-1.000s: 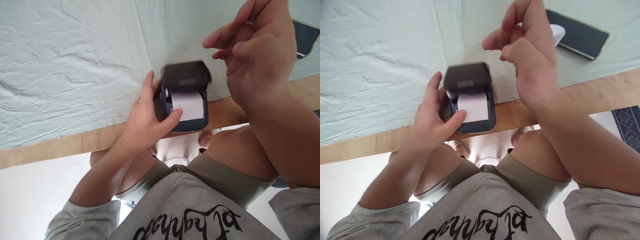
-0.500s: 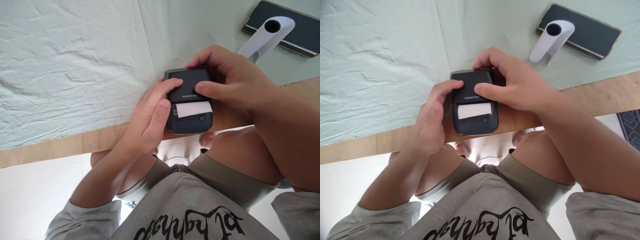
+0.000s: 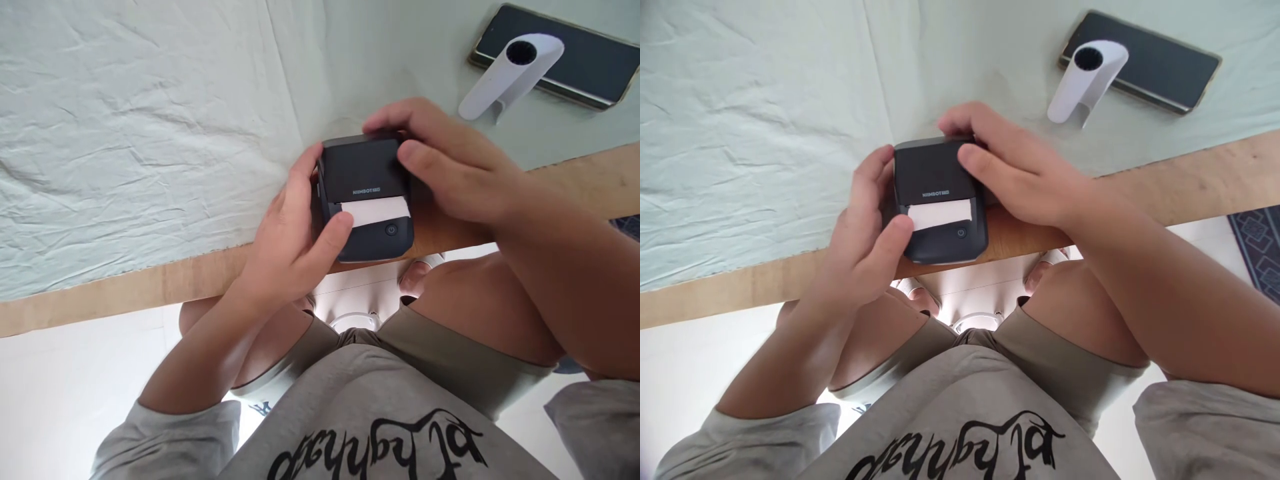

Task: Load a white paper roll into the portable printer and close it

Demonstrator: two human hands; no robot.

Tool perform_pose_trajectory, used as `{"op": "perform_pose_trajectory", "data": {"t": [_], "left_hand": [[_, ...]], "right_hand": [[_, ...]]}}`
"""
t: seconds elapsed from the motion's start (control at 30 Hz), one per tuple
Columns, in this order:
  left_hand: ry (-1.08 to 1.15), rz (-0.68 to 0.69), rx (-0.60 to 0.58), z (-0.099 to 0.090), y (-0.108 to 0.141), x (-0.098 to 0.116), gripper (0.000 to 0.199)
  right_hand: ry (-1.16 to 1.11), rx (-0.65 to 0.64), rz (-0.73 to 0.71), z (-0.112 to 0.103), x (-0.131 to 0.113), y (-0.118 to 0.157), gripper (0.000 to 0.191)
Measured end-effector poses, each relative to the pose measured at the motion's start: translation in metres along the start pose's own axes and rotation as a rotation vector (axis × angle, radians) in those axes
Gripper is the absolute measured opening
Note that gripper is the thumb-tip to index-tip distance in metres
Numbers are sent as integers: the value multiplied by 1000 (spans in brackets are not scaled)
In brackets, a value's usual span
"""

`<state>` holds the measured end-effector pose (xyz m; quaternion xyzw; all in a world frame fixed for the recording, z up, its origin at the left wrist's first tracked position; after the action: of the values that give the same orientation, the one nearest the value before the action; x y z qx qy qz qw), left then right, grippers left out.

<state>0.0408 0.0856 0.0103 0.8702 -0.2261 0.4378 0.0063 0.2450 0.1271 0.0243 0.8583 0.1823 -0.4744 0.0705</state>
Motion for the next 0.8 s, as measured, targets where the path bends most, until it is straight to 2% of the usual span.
{"op": "perform_pose_trajectory", "data": {"t": [0.1, 0.17, 0.33, 0.5, 0.63, 0.8], "left_hand": [[-89, -5, -81, -1, 8, -1, 82], [-162, -5, -130, -1, 14, -2, 92], [-285, 35, -135, 4, 22, -5, 115], [-286, 22, -98, 5, 23, -8, 116], [-290, 6, -135, 4, 23, -9, 116], [-310, 36, -117, 4, 23, -5, 114]], "right_hand": [[72, 81, 52, -8, 6, 7, 37], [182, 99, 14, -12, 9, 11, 47], [259, 33, -89, -6, 10, 14, 66], [274, -7, -52, -3, 5, 12, 76], [265, -22, -87, -3, 6, 11, 76], [290, -28, -122, -4, 15, 15, 72]]}}
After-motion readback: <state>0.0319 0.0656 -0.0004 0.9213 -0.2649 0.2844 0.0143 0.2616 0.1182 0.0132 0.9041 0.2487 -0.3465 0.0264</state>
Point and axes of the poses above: each hand's wrist, its own y-axis away from the middle knuckle, its own z-axis out of the palm, x = y × z, the point moved 7 cm from there along -y, towards the middle knuckle, and after that the axes turned 2 degrees about x, right-handed, at the moved point
